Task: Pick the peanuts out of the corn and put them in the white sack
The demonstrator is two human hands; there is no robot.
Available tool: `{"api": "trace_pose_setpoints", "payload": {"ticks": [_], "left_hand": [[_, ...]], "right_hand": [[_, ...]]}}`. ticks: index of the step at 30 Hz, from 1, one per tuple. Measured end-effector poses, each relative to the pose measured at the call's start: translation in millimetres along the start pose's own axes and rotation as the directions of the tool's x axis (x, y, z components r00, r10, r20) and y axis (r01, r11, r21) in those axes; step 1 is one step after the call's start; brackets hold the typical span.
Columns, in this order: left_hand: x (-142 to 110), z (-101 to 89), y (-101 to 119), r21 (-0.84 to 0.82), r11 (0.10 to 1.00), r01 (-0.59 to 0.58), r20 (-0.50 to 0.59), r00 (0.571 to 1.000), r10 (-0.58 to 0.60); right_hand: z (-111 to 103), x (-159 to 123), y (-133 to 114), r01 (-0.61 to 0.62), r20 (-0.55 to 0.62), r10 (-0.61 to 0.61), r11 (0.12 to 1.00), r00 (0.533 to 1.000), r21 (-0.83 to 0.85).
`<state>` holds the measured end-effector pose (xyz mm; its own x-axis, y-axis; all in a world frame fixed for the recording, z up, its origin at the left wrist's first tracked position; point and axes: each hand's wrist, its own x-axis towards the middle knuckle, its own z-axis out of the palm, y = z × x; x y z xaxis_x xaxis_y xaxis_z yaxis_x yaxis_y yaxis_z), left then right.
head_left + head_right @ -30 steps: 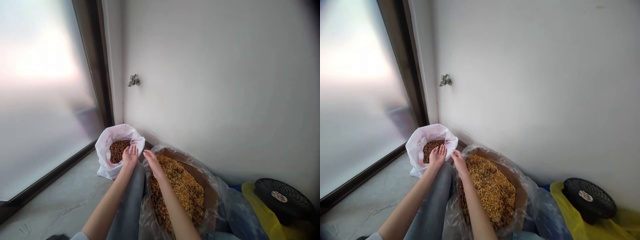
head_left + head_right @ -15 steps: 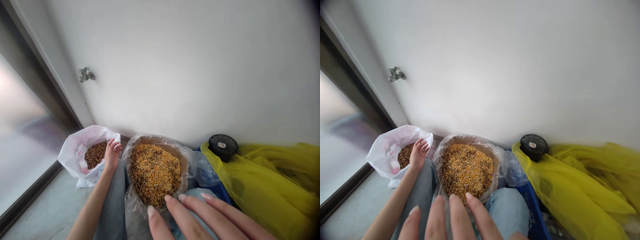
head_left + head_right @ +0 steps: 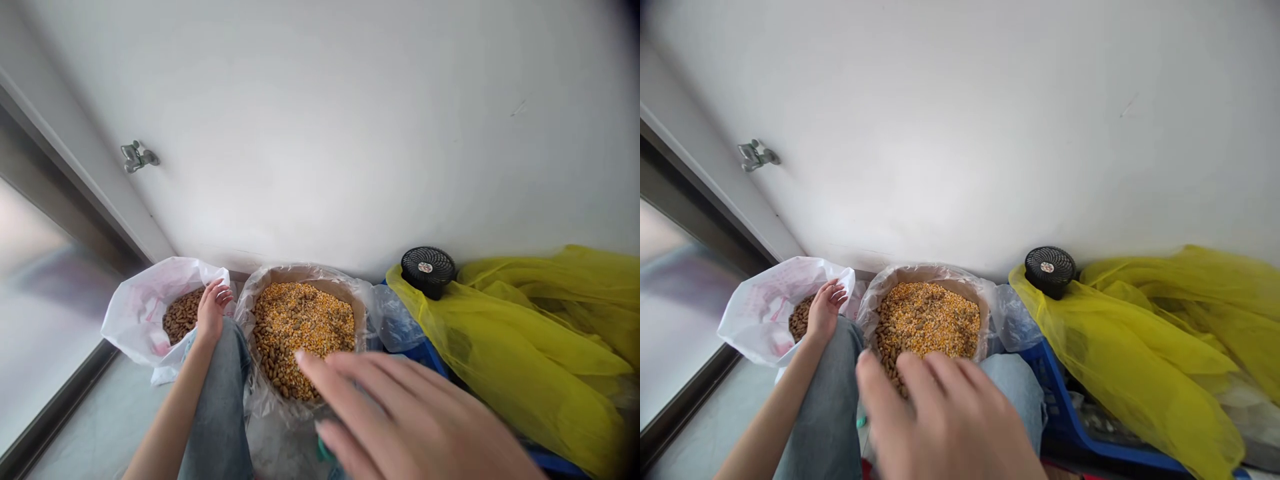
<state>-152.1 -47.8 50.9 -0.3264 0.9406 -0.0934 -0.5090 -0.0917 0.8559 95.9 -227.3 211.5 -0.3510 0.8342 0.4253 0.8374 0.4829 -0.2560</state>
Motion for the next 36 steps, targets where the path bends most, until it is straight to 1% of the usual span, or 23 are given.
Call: {"api": "trace_pose_setpoints", "payload": {"ticks": [1, 2, 3, 5, 7, 8, 9, 11, 12, 13, 14, 16, 19, 23, 29, 31, 32, 35, 36], "left_hand": [[0, 0.9, 0, 0.015, 1.0, -0.002, 0.004, 1.0, 0.002], [0, 1.9, 0, 0.034, 0.999, 0.001, 0.008, 1.0, -0.001], [0, 2.8, -1, 0.057, 0.998, 0.007, 0.014, 1.0, -0.008], [2, 4.0, -3, 0.104, 0.994, 0.026, 0.029, 0.999, -0.03], [3, 4.0, -5, 0.142, 0.989, 0.035, 0.048, 0.998, -0.043], [4, 3.7, -7, 0.156, 0.987, 0.033, 0.058, 0.997, -0.043], [5, 3.2, -8, 0.167, 0.986, 0.028, 0.067, 0.997, -0.04], [5, 2.2, -11, 0.187, 0.982, 0.019, 0.08, 0.996, -0.034], [5, 1.7, -12, 0.199, 0.98, 0.013, 0.088, 0.996, -0.031], [5, 1.4, -13, 0.211, 0.977, 0.007, 0.096, 0.995, -0.028], [5, 1.2, -14, 0.224, 0.975, 0.002, 0.102, 0.994, -0.026], [5, 1.3, -15, 0.253, 0.967, -0.004, 0.114, 0.993, -0.026], [3, 2.4, -16, 0.3, 0.954, -0.023, 0.135, 0.991, -0.019], [0, 3.9, -16, 0.346, 0.937, -0.051, 0.164, 0.986, -0.007], [-5, 3.7, -16, 0.358, 0.93, -0.086, 0.186, 0.982, 0.02], [-8, 4.1, -16, 0.39, 0.913, -0.116, 0.195, 0.98, 0.041], [-9, 4.5, -17, 0.409, 0.903, -0.131, 0.201, 0.978, 0.051], [-17, 5.5, -18, 0.456, 0.875, -0.16, 0.233, 0.971, 0.057], [-19, 5.7, -20, 0.469, 0.868, -0.166, 0.247, 0.968, 0.052]], "right_hand": [[12, 12, 9, -0.045, 0.082, 0.044, 0.999, 0.996, 0.017], [29, 23, 19, -0.106, 0.17, 0.099, 0.994, 0.981, 0.036], [52, 31, 30, -0.157, 0.263, 0.137, 0.986, 0.955, 0.059], [111, 36, 50, -0.257, 0.44, 0.189, 0.962, 0.878, 0.098], [176, 28, 63, -0.339, 0.55, 0.249, 0.939, 0.797, 0.065], [207, 20, 66, -0.335, 0.591, 0.25, 0.942, 0.767, 0.035], [236, 11, 66, -0.301, 0.642, 0.225, 0.953, 0.732, 0.009], [281, -5, 60, -0.159, 0.703, 0.096, 0.987, 0.704, 0.024], [298, -11, 55, -0.105, 0.724, 0.042, 0.994, 0.688, 0.041], [311, -16, 51, -0.075, 0.74, 0.023, 0.996, 0.672, 0.037], [321, -19, 48, -0.059, 0.745, 0.026, 0.998, 0.666, 0.017], [333, -20, 44, -0.05, 0.769, 0.07, 0.998, 0.636, -0.05], [341, -19, 44, -0.029, 0.794, 0.118, 0.992, 0.596, -0.126], [343, -18, 44, 0.018, 0.787, 0.12, 0.986, 0.606, -0.164], [341, -18, 43, 0.051, 0.802, 0.13, 0.979, 0.583, -0.195], [343, -20, 46, 0.042, 0.788, 0.127, 0.981, 0.603, -0.191], [344, -22, 47, 0.029, 0.771, 0.125, 0.983, 0.625, -0.182], [348, -29, 49, -0.05, 0.69, 0.141, 0.987, 0.71, -0.15], [349, -31, 50, -0.085, 0.667, 0.16, 0.986, 0.728, -0.143]]}}
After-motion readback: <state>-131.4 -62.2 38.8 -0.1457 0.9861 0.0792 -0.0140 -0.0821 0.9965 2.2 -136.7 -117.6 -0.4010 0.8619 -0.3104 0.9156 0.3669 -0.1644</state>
